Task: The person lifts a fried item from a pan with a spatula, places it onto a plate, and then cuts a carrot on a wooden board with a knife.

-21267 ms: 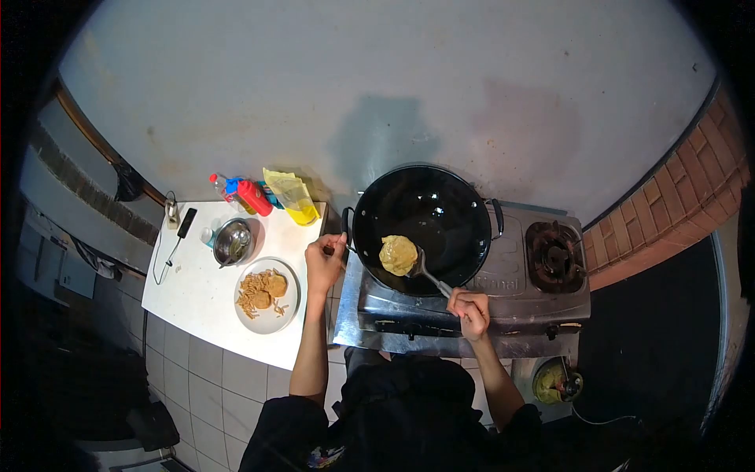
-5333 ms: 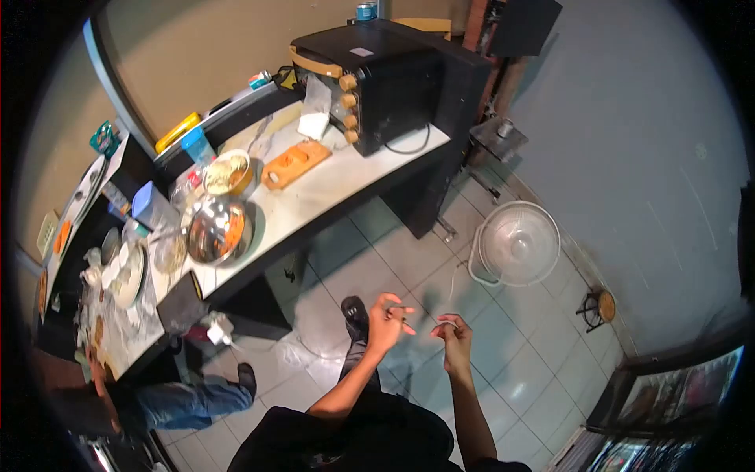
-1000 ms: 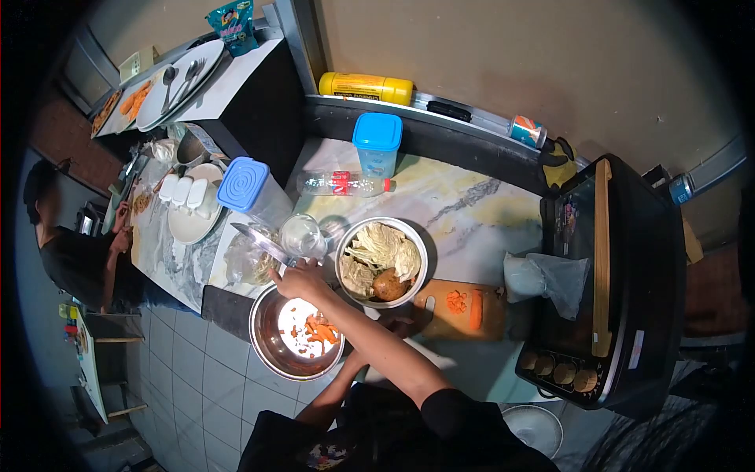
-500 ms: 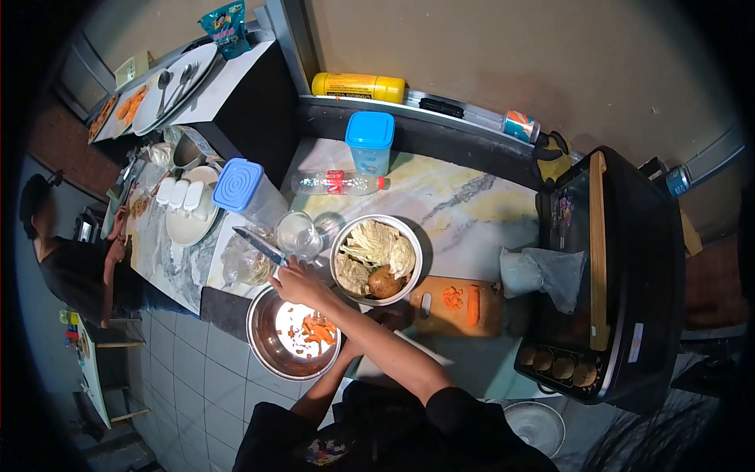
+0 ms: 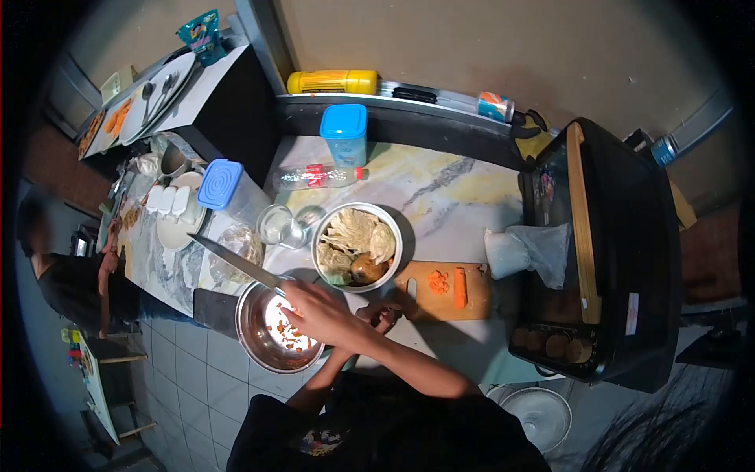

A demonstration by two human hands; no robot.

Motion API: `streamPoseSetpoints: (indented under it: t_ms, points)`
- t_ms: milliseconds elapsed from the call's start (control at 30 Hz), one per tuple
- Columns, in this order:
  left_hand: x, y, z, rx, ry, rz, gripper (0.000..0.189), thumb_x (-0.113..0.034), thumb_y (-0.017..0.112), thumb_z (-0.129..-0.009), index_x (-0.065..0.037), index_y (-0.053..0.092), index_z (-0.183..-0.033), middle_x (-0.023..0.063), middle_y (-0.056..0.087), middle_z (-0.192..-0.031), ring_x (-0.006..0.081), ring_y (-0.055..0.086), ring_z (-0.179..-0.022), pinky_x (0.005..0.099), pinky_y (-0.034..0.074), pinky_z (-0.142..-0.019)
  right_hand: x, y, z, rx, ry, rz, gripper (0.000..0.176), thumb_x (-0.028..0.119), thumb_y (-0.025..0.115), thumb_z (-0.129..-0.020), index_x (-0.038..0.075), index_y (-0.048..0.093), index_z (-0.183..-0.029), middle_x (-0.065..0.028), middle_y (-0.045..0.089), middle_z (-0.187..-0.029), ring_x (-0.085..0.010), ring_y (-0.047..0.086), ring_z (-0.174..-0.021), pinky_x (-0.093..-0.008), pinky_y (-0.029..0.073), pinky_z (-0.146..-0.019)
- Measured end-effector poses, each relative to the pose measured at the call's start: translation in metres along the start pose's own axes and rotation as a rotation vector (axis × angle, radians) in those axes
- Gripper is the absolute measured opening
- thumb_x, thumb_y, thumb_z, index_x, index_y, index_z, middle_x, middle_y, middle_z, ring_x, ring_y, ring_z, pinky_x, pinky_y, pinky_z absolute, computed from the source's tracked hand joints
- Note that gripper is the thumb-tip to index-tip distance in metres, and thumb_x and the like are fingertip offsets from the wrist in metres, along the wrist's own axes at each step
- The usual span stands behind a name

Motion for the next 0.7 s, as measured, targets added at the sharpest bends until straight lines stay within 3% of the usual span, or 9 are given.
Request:
streamPoseSetpoints:
  t_ms: [100, 167, 200, 233, 333, 367, 433, 600, 700]
  points:
    - [0.003, 0.009, -0.007, 0.021, 0.137, -0.059, 0.019, -0.009, 0.056, -0.084, -0.001, 0.058, -0.101, 0.004, 0.059, -0.083, 0.0115, 0.053, -0.073, 0.0247, 0.043, -0.063, -0.016, -0.055, 0.064, 0.082, 0.259, -0.102, 0.027, 0.015, 0.062, -0.086, 0.004, 0.037, -0.088, -0.0049, 0.039, -0.065, -0.0157, 0.038, -0.057, -0.0298, 0.035, -0.053]
    - [0.014, 0.016, -0.013, 0.046, 0.355, -0.11, 0.021, -0.008, 0.057, -0.082, 0.0, 0.057, -0.101, 0.006, 0.059, -0.082, 0.0115, 0.054, -0.073, 0.0244, 0.043, -0.063, -0.021, -0.096, 0.109, -0.051, 0.231, -0.092, 0.025, 0.007, 0.061, -0.086, 0.004, 0.037, -0.093, -0.0034, 0.041, -0.079, -0.0096, 0.038, -0.066, -0.0258, 0.036, -0.055]
    - [0.001, 0.024, -0.019, 0.034, 0.242, -0.014, 0.021, -0.004, 0.055, -0.081, 0.002, 0.057, -0.101, 0.008, 0.058, -0.081, 0.0132, 0.055, -0.074, 0.0253, 0.045, -0.064, -0.015, -0.118, 0.128, -0.105, 0.399, -0.127, 0.023, 0.005, 0.058, -0.087, 0.004, 0.038, -0.097, -0.0048, 0.044, -0.091, -0.0083, 0.041, -0.073, -0.0232, 0.037, -0.058]
    - [-0.026, 0.034, -0.022, 0.026, 0.223, -0.08, 0.024, 0.001, 0.054, -0.08, 0.002, 0.055, -0.104, 0.0085, 0.058, -0.08, 0.0146, 0.056, -0.073, 0.0259, 0.046, -0.066, -0.014, -0.134, 0.145, -0.253, 0.357, -0.096, 0.023, 0.005, 0.054, -0.09, 0.005, 0.037, -0.105, -0.0047, 0.048, -0.087, -0.0065, 0.043, -0.07, -0.021, 0.037, -0.056]
    - [-0.046, 0.069, -0.034, 0.0, 0.247, -0.169, 0.039, 0.004, 0.058, -0.079, 0.0, 0.048, -0.116, 0.0072, 0.053, -0.076, 0.0144, 0.054, -0.068, 0.0254, 0.046, -0.064, -0.029, -0.169, 0.214, -0.494, 0.726, -0.173, 0.023, 0.011, 0.047, -0.094, 0.005, 0.036, -0.113, -0.0003, 0.049, -0.066, -0.0057, 0.045, -0.057, -0.0204, 0.037, -0.052]
    - [-0.046, 0.082, -0.039, -0.006, 0.231, -0.175, 0.036, -0.002, 0.059, -0.082, 0.0, 0.048, -0.116, 0.0103, 0.052, -0.08, 0.0203, 0.057, -0.07, 0.0302, 0.047, -0.065, -0.039, -0.176, 0.237, -0.589, 0.811, -0.124, 0.021, 0.014, 0.046, -0.095, 0.003, 0.041, -0.112, 0.0, 0.049, -0.063, -0.0075, 0.047, -0.057, -0.0225, 0.039, -0.054]
    - [-0.063, 0.103, -0.042, -0.067, 0.407, -0.512, 0.038, -0.011, 0.06, -0.083, -0.002, 0.048, -0.119, 0.0169, 0.051, -0.093, 0.0301, 0.057, -0.079, 0.0371, 0.048, -0.068, -0.051, -0.186, 0.264, -0.709, 0.843, -0.183, 0.023, 0.019, 0.045, -0.096, 0.003, 0.041, -0.112, 0.0008, 0.045, -0.059, -0.0061, 0.041, -0.051, -0.0223, 0.034, -0.048]
    - [-0.051, 0.134, -0.052, -0.055, 0.355, -0.738, 0.044, -0.02, 0.062, -0.082, -0.009, 0.051, -0.123, 0.0198, 0.047, -0.096, 0.0345, 0.053, -0.088, 0.0418, 0.047, -0.074, -0.065, -0.189, 0.295, -0.805, 1.015, -0.314, 0.03, 0.029, 0.039, -0.098, 0.003, 0.052, -0.096, 0.0019, 0.04, -0.053, -0.0045, 0.036, -0.043, -0.0225, 0.03, -0.041]
    - [-0.05, 0.139, -0.051, -0.119, 0.355, -0.778, 0.041, -0.02, 0.062, -0.082, -0.01, 0.052, -0.121, 0.0197, 0.045, -0.098, 0.0351, 0.052, -0.09, 0.0423, 0.047, -0.072, -0.075, -0.18, 0.305, -0.742, 1.245, -0.31, 0.057, 0.049, 0.032, -0.096, 0.004, 0.053, -0.068, 0.0013, 0.038, -0.05, -0.0078, 0.036, -0.041, -0.0238, 0.029, -0.04]
Point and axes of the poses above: each hand's wrist, its own z-axis away from the middle knuckle, its own y-axis out of the palm, x = y × z, the point moved 6 cm from there along -z, towards the middle knuckle
